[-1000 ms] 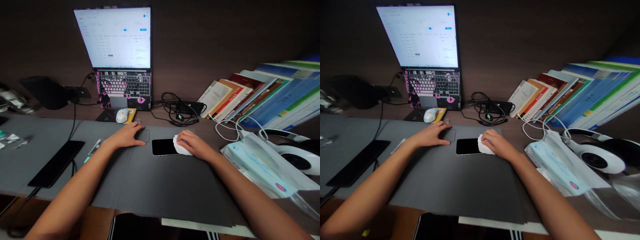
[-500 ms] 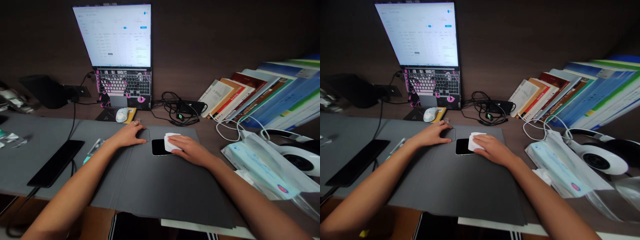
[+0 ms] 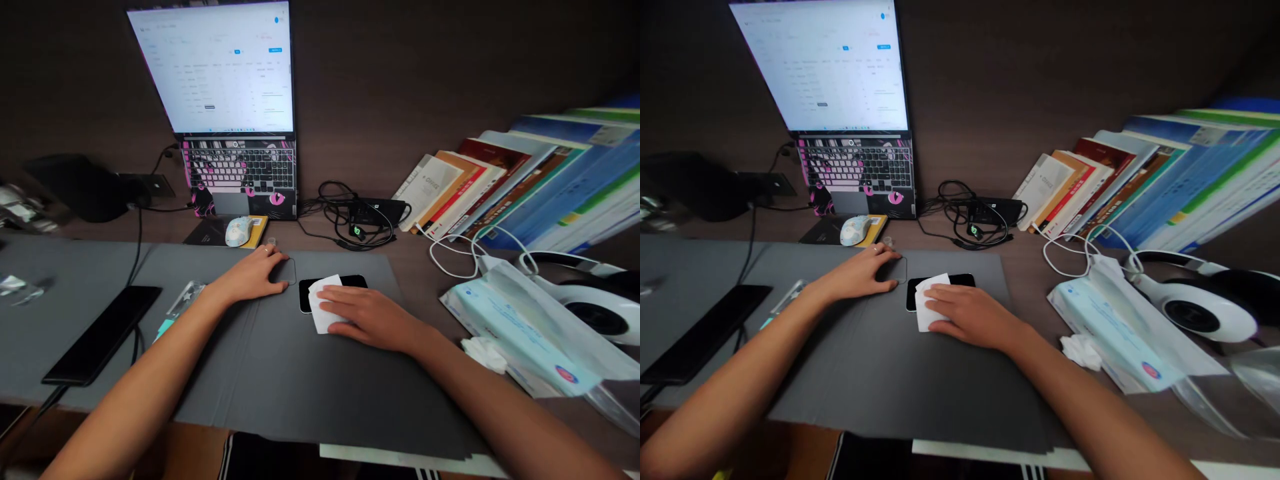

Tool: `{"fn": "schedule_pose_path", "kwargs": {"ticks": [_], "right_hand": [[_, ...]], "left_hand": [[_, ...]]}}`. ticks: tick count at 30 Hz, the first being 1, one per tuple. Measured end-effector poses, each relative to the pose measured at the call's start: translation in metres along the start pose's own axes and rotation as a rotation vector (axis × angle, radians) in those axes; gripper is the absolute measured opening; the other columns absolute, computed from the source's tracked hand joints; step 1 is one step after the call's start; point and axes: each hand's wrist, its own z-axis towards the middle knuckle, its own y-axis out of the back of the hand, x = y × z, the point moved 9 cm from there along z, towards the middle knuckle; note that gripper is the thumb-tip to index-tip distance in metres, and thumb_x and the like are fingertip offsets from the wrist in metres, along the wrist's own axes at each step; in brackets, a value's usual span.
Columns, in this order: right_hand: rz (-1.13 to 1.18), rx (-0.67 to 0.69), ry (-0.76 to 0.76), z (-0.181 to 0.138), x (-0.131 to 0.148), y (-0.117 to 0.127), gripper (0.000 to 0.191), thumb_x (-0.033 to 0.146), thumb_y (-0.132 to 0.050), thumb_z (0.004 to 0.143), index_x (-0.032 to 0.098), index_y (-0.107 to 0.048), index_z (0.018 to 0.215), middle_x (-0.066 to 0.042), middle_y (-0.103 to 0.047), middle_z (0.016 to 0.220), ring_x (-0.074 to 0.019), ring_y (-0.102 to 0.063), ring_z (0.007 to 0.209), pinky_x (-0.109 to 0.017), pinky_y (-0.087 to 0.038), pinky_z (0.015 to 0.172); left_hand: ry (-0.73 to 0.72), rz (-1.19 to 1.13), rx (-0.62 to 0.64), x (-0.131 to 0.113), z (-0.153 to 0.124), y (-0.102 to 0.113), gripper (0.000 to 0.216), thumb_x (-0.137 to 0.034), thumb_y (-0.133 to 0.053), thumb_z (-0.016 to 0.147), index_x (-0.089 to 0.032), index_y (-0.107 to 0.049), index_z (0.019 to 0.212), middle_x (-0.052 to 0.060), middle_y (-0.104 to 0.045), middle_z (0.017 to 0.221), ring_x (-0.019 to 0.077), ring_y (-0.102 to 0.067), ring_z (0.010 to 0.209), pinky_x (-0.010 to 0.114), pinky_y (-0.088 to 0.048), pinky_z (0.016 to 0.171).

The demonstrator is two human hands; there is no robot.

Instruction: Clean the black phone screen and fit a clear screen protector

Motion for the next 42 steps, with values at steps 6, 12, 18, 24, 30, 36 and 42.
{"fn": "schedule_pose_path", "kwargs": {"ticks": [6,12,18,24,30,36,42], "right_hand": [[-0.102,-0.099,-0.152,-0.004,-0.029,0.018,0.033,0.041,-0.049,0.105,0.02,-0.067,0.086,-0.008,-0.07,0.091,-0.0225,-0.064,0.088,-0.036,-0.051,0.08],[-0.17,-0.126,-0.233,-0.013,-0.056,0.023,0.029,0.035,-0.047,0.105,0.02,-0.061,0.084,-0.008,-0.064,0.087,-0.0217,-0.059,0.084,-0.034,-0.048,0.077],[-0.116,-0.136,-0.211,-0.011,-0.053,0.021,0.022,0.036,-0.049,0.104,0.022,-0.066,0.098,-0.009,-0.069,0.099,-0.024,-0.063,0.095,-0.039,-0.052,0.086],[-0.058,0.005,-0.117,-0.003,-0.026,0.003,0.053,0.055,-0.054,0.099,0.018,-0.059,0.137,-0.017,-0.059,0.144,-0.0319,-0.054,0.134,-0.052,-0.043,0.112],[0.039,0.189,-0.045,0.007,-0.003,-0.013,0.08,0.066,-0.055,0.095,0.011,-0.044,0.152,-0.021,-0.035,0.161,-0.0302,-0.031,0.151,-0.05,-0.025,0.125],[0.175,0.237,-0.023,0.011,0.013,-0.015,0.086,0.063,-0.056,0.095,0.011,-0.031,0.159,-0.018,-0.022,0.166,-0.0304,-0.019,0.155,-0.048,-0.018,0.127],[0.14,0.215,-0.035,0.01,0.012,-0.01,0.068,0.06,-0.053,0.098,0.014,-0.05,0.148,-0.014,-0.044,0.158,-0.0281,-0.038,0.148,-0.044,-0.026,0.125]], "left_hand": [[-0.017,-0.004,-0.02,-0.003,-0.001,0.0,0.059,-0.047,-0.06,0.087,-0.017,-0.056,0.137,0.013,-0.059,0.122,0.031,-0.057,0.116,0.043,-0.043,0.106],[-0.018,0.024,-0.021,-0.005,-0.002,0.0,0.062,-0.046,-0.059,0.087,-0.01,-0.056,0.138,0.016,-0.058,0.122,0.0315,-0.057,0.114,0.042,-0.045,0.104],[0.001,0.046,-0.019,-0.009,-0.001,-0.002,0.063,-0.045,-0.057,0.09,-0.01,-0.051,0.142,0.018,-0.058,0.125,0.0324,-0.056,0.117,0.042,-0.043,0.105],[0.005,0.081,-0.027,-0.012,0.0,-0.004,0.062,-0.043,-0.058,0.091,-0.01,-0.05,0.143,0.018,-0.058,0.125,0.0327,-0.056,0.117,0.042,-0.043,0.106],[0.017,0.104,-0.023,-0.014,0.001,-0.009,0.061,-0.041,-0.055,0.093,-0.009,-0.05,0.145,0.018,-0.057,0.127,0.0331,-0.056,0.118,0.043,-0.044,0.106],[0.014,0.069,-0.036,-0.019,0.001,-0.007,0.059,-0.036,-0.054,0.092,-0.006,-0.051,0.143,0.019,-0.057,0.126,0.0334,-0.055,0.117,0.046,-0.045,0.106],[0.027,0.009,-0.066,-0.016,-0.003,-0.007,0.06,-0.035,-0.058,0.089,-0.013,-0.051,0.143,0.016,-0.059,0.127,0.0322,-0.057,0.117,0.045,-0.046,0.104]]}}
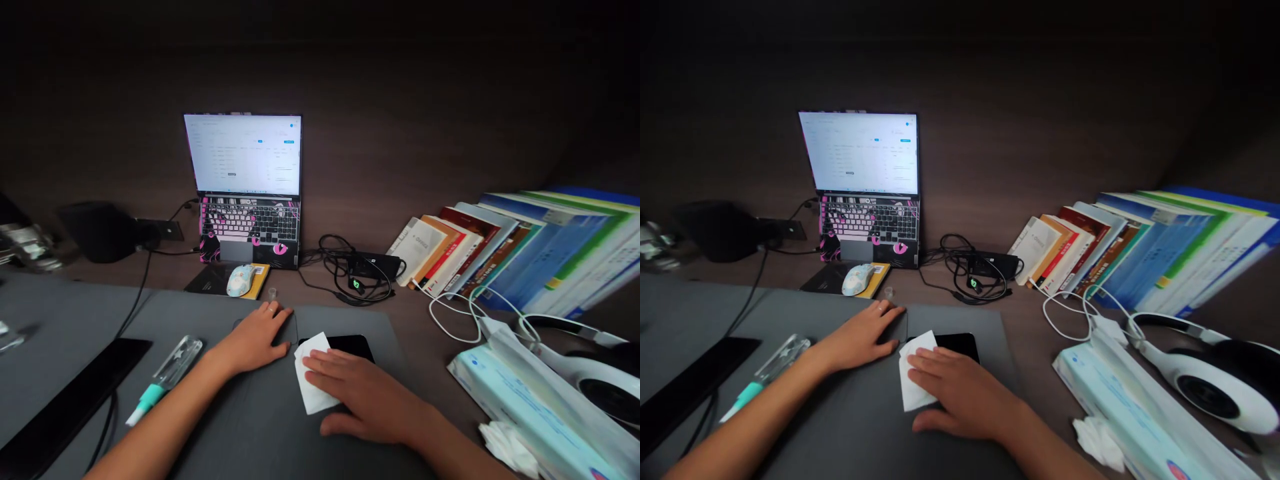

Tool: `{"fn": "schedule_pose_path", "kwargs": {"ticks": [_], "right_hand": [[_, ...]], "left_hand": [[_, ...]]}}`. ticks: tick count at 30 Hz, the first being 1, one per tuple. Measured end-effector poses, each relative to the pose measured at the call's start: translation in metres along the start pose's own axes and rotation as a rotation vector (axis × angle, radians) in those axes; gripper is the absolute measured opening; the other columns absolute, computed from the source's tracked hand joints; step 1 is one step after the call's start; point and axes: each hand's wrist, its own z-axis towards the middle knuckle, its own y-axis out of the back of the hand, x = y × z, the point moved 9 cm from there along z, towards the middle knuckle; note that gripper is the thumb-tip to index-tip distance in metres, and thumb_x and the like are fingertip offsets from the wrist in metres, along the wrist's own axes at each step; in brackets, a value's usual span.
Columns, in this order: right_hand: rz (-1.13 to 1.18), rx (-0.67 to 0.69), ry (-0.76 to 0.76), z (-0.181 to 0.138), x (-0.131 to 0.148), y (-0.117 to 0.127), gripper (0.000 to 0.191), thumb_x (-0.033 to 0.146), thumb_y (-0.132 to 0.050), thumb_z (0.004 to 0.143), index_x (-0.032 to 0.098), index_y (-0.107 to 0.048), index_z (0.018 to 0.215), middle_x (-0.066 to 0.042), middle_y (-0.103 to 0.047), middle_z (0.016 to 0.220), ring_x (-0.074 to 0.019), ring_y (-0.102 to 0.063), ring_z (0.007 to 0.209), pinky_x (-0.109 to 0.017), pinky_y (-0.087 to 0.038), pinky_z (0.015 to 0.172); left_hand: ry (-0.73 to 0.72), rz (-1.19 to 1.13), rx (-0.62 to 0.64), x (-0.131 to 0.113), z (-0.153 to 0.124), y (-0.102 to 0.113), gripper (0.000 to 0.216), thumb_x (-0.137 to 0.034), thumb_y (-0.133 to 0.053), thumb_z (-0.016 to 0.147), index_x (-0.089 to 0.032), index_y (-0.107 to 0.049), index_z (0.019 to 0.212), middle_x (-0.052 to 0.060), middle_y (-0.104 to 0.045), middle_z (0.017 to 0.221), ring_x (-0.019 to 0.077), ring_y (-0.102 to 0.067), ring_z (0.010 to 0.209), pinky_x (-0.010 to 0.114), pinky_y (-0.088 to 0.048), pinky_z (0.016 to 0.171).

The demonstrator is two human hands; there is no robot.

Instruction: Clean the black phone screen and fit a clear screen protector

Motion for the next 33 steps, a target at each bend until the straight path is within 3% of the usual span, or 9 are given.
{"fn": "schedule_pose_path", "kwargs": {"ticks": [6,11,15,21,27,33], "right_hand": [[-0.146,-0.14,-0.114,-0.006,-0.019,0.012,0.034,0.046,-0.051,0.103,0.02,-0.07,0.117,-0.007,-0.067,0.136,-0.0267,-0.06,0.127,-0.044,-0.043,0.109],[-0.176,-0.256,-0.221,-0.011,-0.033,0.024,0.028,0.037,-0.049,0.104,0.021,-0.069,0.092,-0.006,-0.072,0.11,-0.0239,-0.066,0.105,-0.041,-0.047,0.094],[-0.177,-0.243,-0.297,-0.013,-0.04,0.027,0.021,0.032,-0.049,0.104,0.02,-0.064,0.095,-0.007,-0.07,0.105,-0.0252,-0.063,0.103,-0.043,-0.046,0.093],[-0.071,-0.15,-0.339,-0.026,-0.053,0.03,0.016,0.032,-0.069,0.093,0.023,-0.058,0.099,-0.005,-0.063,0.111,-0.0243,-0.057,0.103,-0.039,-0.046,0.09],[0.02,-0.115,-0.359,-0.035,-0.062,0.035,0.011,0.034,-0.058,0.099,0.024,-0.056,0.098,-0.005,-0.06,0.113,-0.0231,-0.055,0.106,-0.038,-0.045,0.093],[-0.042,-0.123,-0.305,-0.036,-0.061,0.041,0.013,0.026,-0.047,0.101,0.022,-0.053,0.09,-0.006,-0.06,0.1,-0.0216,-0.056,0.095,-0.036,-0.047,0.087]], "left_hand": [[-0.001,-0.007,-0.024,0.003,-0.001,0.003,0.058,-0.041,-0.063,0.087,-0.017,-0.055,0.14,0.014,-0.061,0.125,0.0325,-0.06,0.114,0.045,-0.048,0.101],[0.054,0.031,-0.031,0.003,0.003,0.009,0.057,-0.041,-0.07,0.084,-0.018,-0.06,0.135,0.015,-0.065,0.124,0.0346,-0.063,0.114,0.048,-0.048,0.1],[0.081,0.019,-0.009,0.001,0.004,0.011,0.059,-0.041,-0.073,0.081,-0.017,-0.061,0.133,0.015,-0.066,0.123,0.036,-0.063,0.115,0.049,-0.049,0.101],[0.097,-0.032,-0.049,0.003,0.003,0.011,0.067,-0.038,-0.073,0.079,-0.018,-0.055,0.14,0.015,-0.062,0.132,0.0368,-0.057,0.126,0.05,-0.046,0.107],[0.041,-0.012,-0.112,-0.001,0.005,0.012,0.065,-0.038,-0.071,0.082,-0.022,-0.054,0.142,0.012,-0.067,0.125,0.036,-0.062,0.119,0.053,-0.048,0.104],[0.018,0.021,-0.276,-0.01,0.003,0.036,0.063,-0.042,-0.071,0.084,-0.019,-0.056,0.141,0.013,-0.068,0.119,0.0341,-0.064,0.112,0.053,-0.051,0.102]]}}
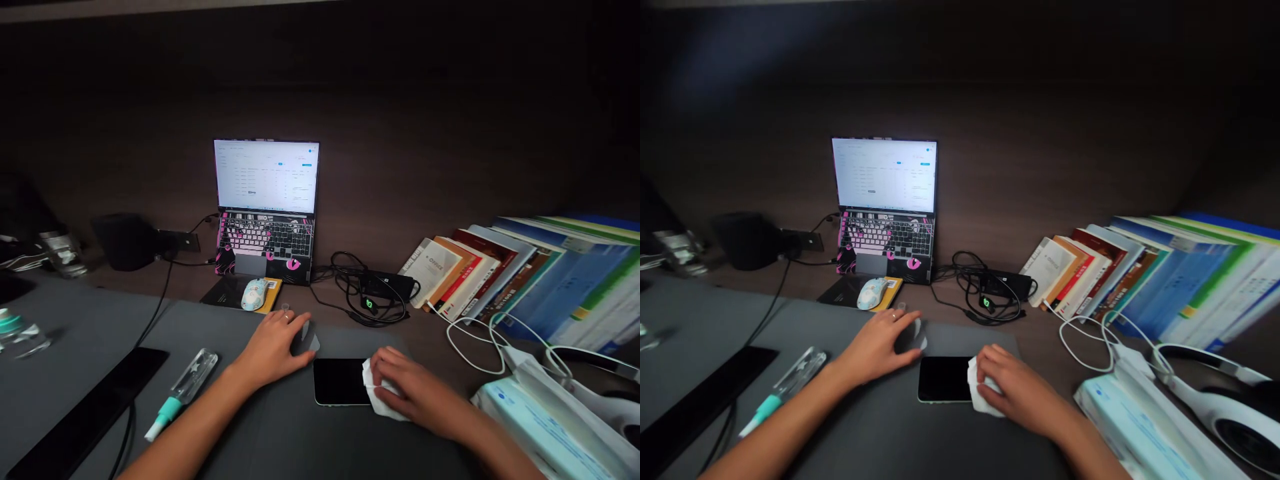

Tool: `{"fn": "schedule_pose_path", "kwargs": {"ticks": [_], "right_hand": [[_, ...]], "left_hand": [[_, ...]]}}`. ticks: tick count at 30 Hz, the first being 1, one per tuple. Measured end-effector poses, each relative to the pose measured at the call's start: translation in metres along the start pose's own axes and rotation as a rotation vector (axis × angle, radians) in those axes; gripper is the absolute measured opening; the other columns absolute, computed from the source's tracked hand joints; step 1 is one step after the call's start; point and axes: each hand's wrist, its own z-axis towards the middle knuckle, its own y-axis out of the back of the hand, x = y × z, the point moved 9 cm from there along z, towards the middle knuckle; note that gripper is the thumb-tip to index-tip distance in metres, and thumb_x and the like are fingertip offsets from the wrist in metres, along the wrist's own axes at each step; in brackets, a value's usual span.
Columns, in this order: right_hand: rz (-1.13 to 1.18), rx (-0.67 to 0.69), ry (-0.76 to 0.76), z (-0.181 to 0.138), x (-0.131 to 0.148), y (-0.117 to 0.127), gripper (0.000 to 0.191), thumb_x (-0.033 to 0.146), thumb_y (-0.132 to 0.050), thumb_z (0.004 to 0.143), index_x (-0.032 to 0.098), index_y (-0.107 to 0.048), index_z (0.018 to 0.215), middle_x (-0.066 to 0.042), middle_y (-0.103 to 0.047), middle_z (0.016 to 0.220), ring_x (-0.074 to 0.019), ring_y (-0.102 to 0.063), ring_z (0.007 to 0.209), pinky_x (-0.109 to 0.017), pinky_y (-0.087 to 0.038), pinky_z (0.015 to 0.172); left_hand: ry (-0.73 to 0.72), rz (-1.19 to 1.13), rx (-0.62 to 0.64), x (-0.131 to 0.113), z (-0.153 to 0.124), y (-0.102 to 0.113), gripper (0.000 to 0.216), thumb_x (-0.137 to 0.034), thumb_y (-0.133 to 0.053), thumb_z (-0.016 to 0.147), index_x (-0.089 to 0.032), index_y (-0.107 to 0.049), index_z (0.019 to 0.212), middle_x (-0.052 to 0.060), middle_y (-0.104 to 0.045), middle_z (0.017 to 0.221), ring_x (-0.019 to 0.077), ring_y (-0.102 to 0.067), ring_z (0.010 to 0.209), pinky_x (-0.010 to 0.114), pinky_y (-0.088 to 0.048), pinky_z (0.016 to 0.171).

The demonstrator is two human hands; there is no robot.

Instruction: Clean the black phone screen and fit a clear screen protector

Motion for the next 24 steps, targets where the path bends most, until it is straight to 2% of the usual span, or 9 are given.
{"fn": "schedule_pose_path", "kwargs": {"ticks": [3,6,10,13,16,19,24], "right_hand": [[-0.132,-0.063,-0.011,0.0,-0.007,0.004,0.012,0.017,-0.048,0.094,0.022,-0.052,0.083,-0.006,-0.061,0.092,-0.0216,-0.056,0.086,-0.036,-0.047,0.08],[-0.28,-0.15,-0.068,0.0,-0.017,0.01,0.011,0.014,-0.049,0.09,0.021,-0.055,0.085,-0.008,-0.063,0.092,-0.0232,-0.056,0.085,-0.039,-0.046,0.079],[-0.341,-0.272,-0.114,-0.002,-0.018,0.02,0.012,0.021,-0.048,0.094,0.021,-0.06,0.091,-0.009,-0.066,0.096,-0.0245,-0.058,0.089,-0.041,-0.046,0.082],[-0.318,-0.305,-0.117,-0.003,-0.012,0.023,0.02,0.03,-0.047,0.1,0.021,-0.063,0.09,-0.009,-0.066,0.098,-0.0256,-0.06,0.093,-0.043,-0.045,0.085],[-0.299,-0.35,-0.122,-0.004,-0.007,0.025,0.025,0.03,-0.044,0.102,0.02,-0.064,0.092,-0.01,-0.067,0.101,-0.0256,-0.061,0.095,-0.042,-0.045,0.085],[-0.268,-0.322,-0.105,-0.002,-0.007,0.018,0.021,0.028,-0.045,0.102,0.02,-0.064,0.097,-0.009,-0.067,0.101,-0.025,-0.061,0.096,-0.042,-0.046,0.087],[-0.21,-0.215,-0.064,0.0,-0.015,0.003,0.014,0.023,-0.05,0.099,0.02,-0.063,0.101,-0.009,-0.067,0.104,-0.0254,-0.061,0.099,-0.041,-0.048,0.089]], "left_hand": [[-0.033,-0.06,-0.097,-0.004,-0.001,0.014,0.057,-0.041,-0.068,0.086,-0.021,-0.056,0.139,0.012,-0.065,0.122,0.0311,-0.065,0.11,0.05,-0.053,0.099],[-0.087,-0.137,-0.213,-0.008,-0.004,0.027,0.056,-0.039,-0.064,0.088,-0.023,-0.055,0.141,0.011,-0.063,0.123,0.0286,-0.065,0.109,0.047,-0.055,0.096],[-0.157,-0.205,-0.383,-0.016,-0.012,0.045,0.055,-0.036,-0.065,0.086,-0.024,-0.055,0.139,0.011,-0.064,0.122,0.027,-0.066,0.109,0.044,-0.057,0.092],[-0.187,-0.237,-0.513,-0.019,-0.02,0.058,0.055,-0.034,-0.068,0.085,-0.023,-0.055,0.137,0.011,-0.064,0.123,0.0262,-0.067,0.11,0.041,-0.057,0.093],[-0.221,-0.259,-0.621,-0.022,-0.028,0.068,0.054,-0.035,-0.071,0.083,-0.023,-0.056,0.134,0.011,-0.067,0.121,0.0268,-0.067,0.11,0.041,-0.057,0.094],[-0.225,-0.286,-0.654,-0.021,-0.031,0.069,0.052,-0.036,-0.072,0.082,-0.022,-0.056,0.13,0.011,-0.07,0.119,0.0278,-0.069,0.109,0.043,-0.057,0.094],[-0.181,-0.356,-0.61,-0.017,-0.028,0.06,0.048,-0.035,-0.071,0.082,-0.022,-0.057,0.126,0.011,-0.071,0.119,0.0274,-0.07,0.107,0.044,-0.058,0.094]]}}
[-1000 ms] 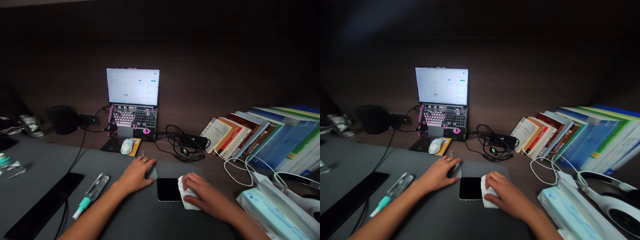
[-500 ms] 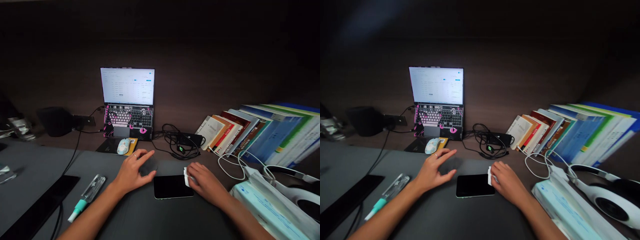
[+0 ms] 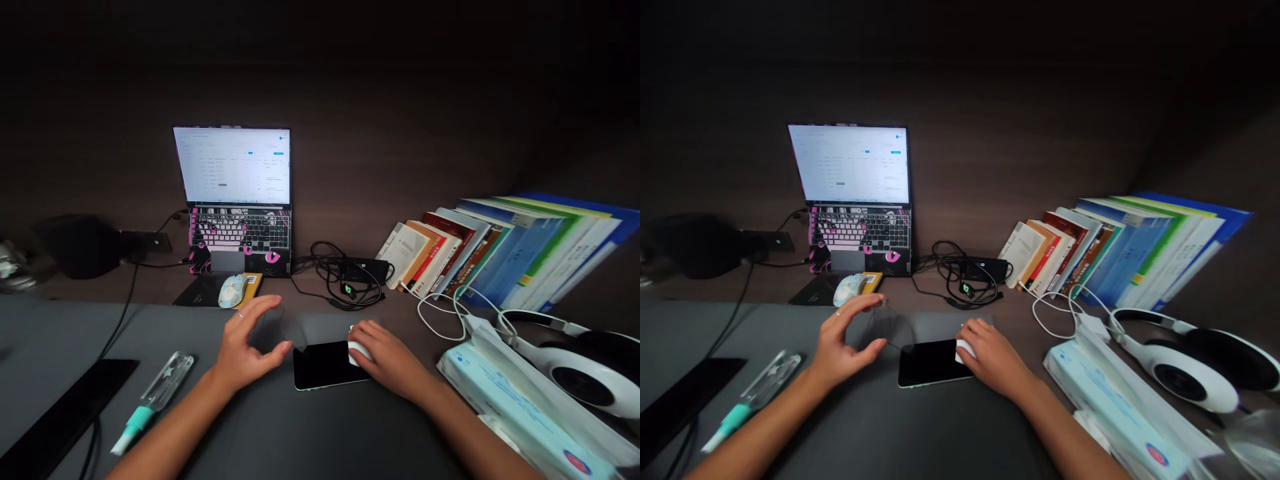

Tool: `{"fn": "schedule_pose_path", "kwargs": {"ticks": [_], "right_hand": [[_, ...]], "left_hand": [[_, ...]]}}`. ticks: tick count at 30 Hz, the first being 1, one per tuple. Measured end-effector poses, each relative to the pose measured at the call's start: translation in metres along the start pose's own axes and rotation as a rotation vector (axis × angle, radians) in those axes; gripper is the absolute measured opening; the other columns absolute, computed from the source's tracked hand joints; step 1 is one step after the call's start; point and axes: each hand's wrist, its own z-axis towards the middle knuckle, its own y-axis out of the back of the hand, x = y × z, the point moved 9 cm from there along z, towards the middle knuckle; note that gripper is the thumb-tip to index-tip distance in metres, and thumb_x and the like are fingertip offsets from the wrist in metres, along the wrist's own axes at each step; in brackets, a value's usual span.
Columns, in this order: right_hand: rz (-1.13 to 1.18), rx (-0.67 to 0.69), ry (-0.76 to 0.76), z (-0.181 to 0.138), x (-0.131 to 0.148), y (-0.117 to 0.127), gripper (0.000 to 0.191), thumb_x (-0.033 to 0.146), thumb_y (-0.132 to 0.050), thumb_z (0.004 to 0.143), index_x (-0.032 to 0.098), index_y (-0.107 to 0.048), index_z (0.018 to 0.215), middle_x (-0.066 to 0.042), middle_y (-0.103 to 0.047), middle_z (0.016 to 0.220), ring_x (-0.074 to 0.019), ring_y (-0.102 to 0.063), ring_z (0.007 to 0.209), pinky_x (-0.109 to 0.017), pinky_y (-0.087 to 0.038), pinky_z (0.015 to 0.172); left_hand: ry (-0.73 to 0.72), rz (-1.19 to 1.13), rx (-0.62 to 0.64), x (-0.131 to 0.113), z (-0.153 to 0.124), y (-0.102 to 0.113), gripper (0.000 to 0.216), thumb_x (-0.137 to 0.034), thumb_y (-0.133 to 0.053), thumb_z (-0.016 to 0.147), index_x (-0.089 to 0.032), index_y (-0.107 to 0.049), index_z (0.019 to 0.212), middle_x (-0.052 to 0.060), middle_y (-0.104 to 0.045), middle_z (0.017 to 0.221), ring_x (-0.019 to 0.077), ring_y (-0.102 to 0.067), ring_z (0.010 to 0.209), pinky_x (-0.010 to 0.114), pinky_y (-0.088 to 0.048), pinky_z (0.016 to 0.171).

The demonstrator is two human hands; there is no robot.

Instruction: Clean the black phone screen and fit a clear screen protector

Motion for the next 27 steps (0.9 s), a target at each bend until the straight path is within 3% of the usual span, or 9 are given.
{"fn": "schedule_pose_path", "kwargs": {"ticks": [4,7,10,13,16,22,27], "right_hand": [[-0.032,-0.009,-0.025,-0.001,-0.01,0.004,0.02,0.009,-0.045,0.092,0.02,-0.062,0.095,-0.009,-0.067,0.101,-0.0246,-0.061,0.094,-0.041,-0.048,0.089],[-0.04,0.011,-0.058,-0.002,-0.011,0.006,0.02,0.008,-0.047,0.088,0.02,-0.062,0.095,-0.008,-0.067,0.1,-0.0248,-0.061,0.095,-0.042,-0.047,0.089],[0.002,0.036,-0.092,-0.003,-0.008,0.006,0.018,0.023,-0.054,0.093,0.019,-0.066,0.107,-0.009,-0.067,0.107,-0.0269,-0.061,0.104,-0.046,-0.046,0.096],[0.056,0.106,-0.093,-0.004,-0.003,0.004,0.048,0.048,-0.071,0.087,0.019,-0.064,0.125,-0.011,-0.063,0.117,-0.0295,-0.059,0.11,-0.047,-0.047,0.098],[0.075,0.17,-0.089,-0.005,-0.002,0.001,0.067,0.052,-0.083,0.075,0.018,-0.063,0.129,-0.011,-0.06,0.121,-0.0304,-0.058,0.112,-0.045,-0.049,0.097],[0.087,0.162,-0.054,-0.005,0.006,-0.002,0.059,0.052,-0.084,0.075,0.016,-0.066,0.118,-0.01,-0.061,0.114,-0.0277,-0.059,0.105,-0.041,-0.051,0.091],[0.077,0.077,-0.01,-0.004,0.008,0.005,0.082,0.074,-0.075,0.072,0.017,-0.062,0.13,-0.015,-0.063,0.122,-0.0334,-0.057,0.112,-0.05,-0.045,0.1]], "left_hand": [[0.025,-0.028,0.004,0.001,-0.001,-0.002,0.046,-0.035,-0.07,0.082,-0.023,-0.057,0.124,0.01,-0.072,0.117,0.0272,-0.07,0.106,0.044,-0.058,0.093],[0.06,-0.041,0.008,0.004,-0.002,-0.002,0.045,-0.035,-0.07,0.082,-0.023,-0.057,0.123,0.01,-0.072,0.117,0.0273,-0.07,0.106,0.045,-0.057,0.094],[0.11,-0.052,0.016,0.01,-0.004,-0.003,0.045,-0.037,-0.069,0.083,-0.023,-0.057,0.124,0.01,-0.071,0.119,0.0282,-0.069,0.108,0.046,-0.055,0.095],[0.142,-0.08,0.02,0.015,-0.007,-0.004,0.046,-0.037,-0.069,0.084,-0.023,-0.056,0.126,0.01,-0.07,0.122,0.0277,-0.068,0.108,0.043,-0.055,0.092],[0.164,-0.117,0.011,0.019,-0.008,-0.004,0.045,-0.037,-0.069,0.085,-0.024,-0.056,0.126,0.01,-0.07,0.121,0.0266,-0.068,0.106,0.04,-0.054,0.088],[0.199,-0.183,0.064,0.021,-0.008,-0.011,0.044,-0.035,-0.071,0.083,-0.024,-0.06,0.125,0.009,-0.072,0.123,0.0267,-0.069,0.106,0.04,-0.054,0.09],[0.22,-0.268,0.225,0.018,-0.011,-0.031,0.046,-0.035,-0.073,0.081,-0.022,-0.061,0.123,0.011,-0.072,0.123,0.0275,-0.069,0.106,0.042,-0.055,0.089]]}}
